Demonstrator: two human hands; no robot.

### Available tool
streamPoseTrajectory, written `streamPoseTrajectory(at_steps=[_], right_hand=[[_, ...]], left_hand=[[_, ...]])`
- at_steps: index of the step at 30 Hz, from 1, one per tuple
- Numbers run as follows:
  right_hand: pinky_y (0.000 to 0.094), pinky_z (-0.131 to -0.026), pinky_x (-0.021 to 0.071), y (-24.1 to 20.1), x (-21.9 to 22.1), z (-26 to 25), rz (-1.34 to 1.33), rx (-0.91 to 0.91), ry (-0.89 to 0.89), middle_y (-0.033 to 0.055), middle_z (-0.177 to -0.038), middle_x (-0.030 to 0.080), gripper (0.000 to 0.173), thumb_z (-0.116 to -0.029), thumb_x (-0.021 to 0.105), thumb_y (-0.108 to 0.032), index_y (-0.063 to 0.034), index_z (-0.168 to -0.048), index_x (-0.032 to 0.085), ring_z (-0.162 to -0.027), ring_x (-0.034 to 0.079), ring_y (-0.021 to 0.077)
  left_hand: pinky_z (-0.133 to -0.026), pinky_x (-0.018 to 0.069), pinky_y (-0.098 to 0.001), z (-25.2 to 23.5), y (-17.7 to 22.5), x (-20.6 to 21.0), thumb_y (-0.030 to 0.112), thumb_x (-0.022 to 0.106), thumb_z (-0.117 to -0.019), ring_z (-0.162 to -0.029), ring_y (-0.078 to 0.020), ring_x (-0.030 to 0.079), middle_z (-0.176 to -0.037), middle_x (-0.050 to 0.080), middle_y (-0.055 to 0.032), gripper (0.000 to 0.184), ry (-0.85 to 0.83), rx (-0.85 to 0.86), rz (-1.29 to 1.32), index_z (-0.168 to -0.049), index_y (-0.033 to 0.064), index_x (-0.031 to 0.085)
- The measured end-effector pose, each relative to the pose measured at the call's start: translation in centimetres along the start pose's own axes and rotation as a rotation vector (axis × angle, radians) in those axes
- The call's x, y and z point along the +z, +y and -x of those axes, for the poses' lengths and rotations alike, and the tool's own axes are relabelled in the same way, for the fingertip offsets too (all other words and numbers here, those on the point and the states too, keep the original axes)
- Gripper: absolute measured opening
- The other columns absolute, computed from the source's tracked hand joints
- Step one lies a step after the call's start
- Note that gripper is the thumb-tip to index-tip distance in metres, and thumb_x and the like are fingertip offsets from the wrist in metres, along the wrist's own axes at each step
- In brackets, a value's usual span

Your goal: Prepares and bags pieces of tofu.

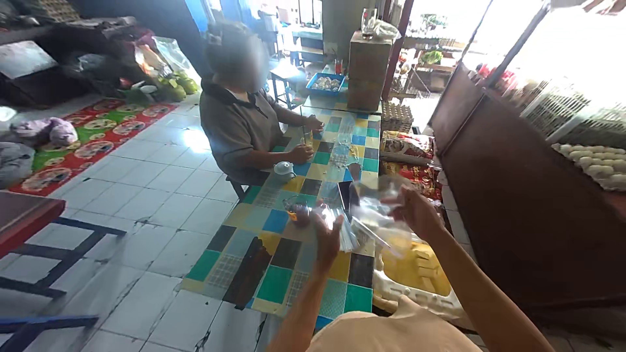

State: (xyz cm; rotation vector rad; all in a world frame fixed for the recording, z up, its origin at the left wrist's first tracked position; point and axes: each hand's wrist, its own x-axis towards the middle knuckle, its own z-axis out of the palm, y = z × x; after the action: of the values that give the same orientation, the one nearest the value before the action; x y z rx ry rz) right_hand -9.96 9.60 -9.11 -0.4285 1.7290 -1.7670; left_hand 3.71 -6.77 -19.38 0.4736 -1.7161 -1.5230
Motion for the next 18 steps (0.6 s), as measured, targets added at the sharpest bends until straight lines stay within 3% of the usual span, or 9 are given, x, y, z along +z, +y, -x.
streamPoseTrajectory(at_steps=[2,4,7,9,11,13,15,16,18], right_hand=[[0.0206,-0.053,0.0533,0.5,-0.1,1.2,0.299,-0.046,-0.171,0.0,-0.084,0.076,0.033,-0.1118,0.036,-0.021,-0.0007,-0.106,0.062,-0.054,0.063,0.0031],[0.0203,-0.052,0.0525,0.9,-0.2,2.2,0.521,-0.099,-0.381,-0.0016,-0.082,0.073,0.028,-0.1085,0.048,-0.021,-0.0003,-0.101,0.065,-0.054,0.06,0.0011],[0.0207,-0.051,0.0531,1.8,-0.3,3.1,0.632,-0.184,-0.503,0.0,-0.082,0.069,0.024,-0.102,0.063,-0.023,0.0005,-0.103,0.065,-0.055,0.06,0.0017],[0.0192,-0.047,0.0496,2.3,-0.8,3.2,0.583,-0.162,-0.509,-0.0012,-0.08,0.071,0.025,-0.0971,0.071,-0.023,-0.0015,-0.109,0.064,-0.054,0.06,0.001],[0.0171,-0.049,0.0488,3.0,-1.0,3.1,0.581,-0.185,-0.47,-0.0031,-0.079,0.071,0.024,-0.0946,0.073,-0.023,-0.0031,-0.107,0.067,-0.055,0.06,-0.0009],[0.024,-0.067,0.0536,4.1,-0.4,3.6,0.731,-0.355,-0.287,0.0024,-0.093,0.072,0.03,-0.0904,0.078,-0.028,-0.0022,-0.105,0.071,-0.075,0.064,0.0058],[0.0515,-0.095,0.0541,5.4,0.6,4.2,0.815,-0.586,-0.083,0.0208,-0.123,0.069,0.043,-0.0855,0.082,-0.03,0.0026,-0.112,0.072,-0.112,0.066,0.0354],[0.0563,-0.095,0.0533,6.1,1.3,4.5,0.805,-0.689,0.013,0.0238,-0.121,0.068,0.043,-0.0836,0.082,-0.03,0.0033,-0.109,0.072,-0.113,0.065,0.0412],[0.0441,-0.075,0.0576,6.8,2.6,5.9,0.756,-0.73,0.125,0.0195,-0.098,0.07,0.038,-0.0835,0.082,-0.03,0.0037,-0.098,0.073,-0.087,0.068,0.0306]], left_hand=[[-0.121,0.0259,-0.0554,0.1,3.6,-0.6,0.039,0.078,-0.0827,-0.148,-0.0422,0.031,-0.156,0.033,-0.034,0.099,-0.19,0.187,-0.146,-0.15,-0.0147,0.03],[-0.114,0.03,-0.0653,0.8,6.3,-0.5,0.044,0.082,-0.0792,-0.135,-0.0392,0.05,-0.141,0.057,-0.0246,0.093,-0.395,0.247,-0.309,-0.147,-0.0074,0.045],[-0.087,0.0553,-0.0331,2.2,6.8,-0.9,0.015,0.071,-0.093,-0.085,-0.0133,0.07,-0.092,0.074,-0.0106,0.03,-0.564,0.153,-0.225,-0.114,-0.0065,0.069],[-0.081,0.0576,-0.0231,3.0,6.8,-2.3,0.003,0.06,-0.0987,-0.081,-0.0048,0.069,-0.091,0.073,-0.007,0.018,-0.671,-0.04,0.007,-0.107,-0.0097,0.069],[-0.086,0.0593,-0.0264,3.7,6.7,-3.4,0.0,0.057,-0.0993,-0.087,-0.0056,0.072,-0.097,0.074,-0.0024,0.019,-0.771,-0.257,0.187,-0.115,-0.0084,0.066],[-0.087,0.0597,-0.0287,4.5,6.9,-3.3,-0.004,0.061,-0.0964,-0.089,-0.0086,0.073,-0.099,0.075,-0.0024,0.024,-0.746,-0.503,0.254,-0.12,-0.0067,0.064],[-0.078,0.0603,-0.0269,5.2,6.8,-2.2,-0.005,0.066,-0.0925,-0.078,-0.0089,0.071,-0.089,0.074,-0.0025,0.018,-0.551,-0.682,0.264,-0.11,-0.0042,0.066],[-0.075,0.0602,-0.0257,5.4,6.6,-1.7,-0.005,0.067,-0.0921,-0.074,-0.0085,0.07,-0.084,0.072,-0.0022,0.012,-0.459,-0.723,0.271,-0.104,-0.0032,0.066],[-0.071,0.0601,-0.0243,5.7,5.9,-0.9,-0.006,0.068,-0.0913,-0.07,-0.0079,0.069,-0.079,0.071,-0.0012,0.007,-0.34,-0.727,0.306,-0.094,-0.0003,0.064]])
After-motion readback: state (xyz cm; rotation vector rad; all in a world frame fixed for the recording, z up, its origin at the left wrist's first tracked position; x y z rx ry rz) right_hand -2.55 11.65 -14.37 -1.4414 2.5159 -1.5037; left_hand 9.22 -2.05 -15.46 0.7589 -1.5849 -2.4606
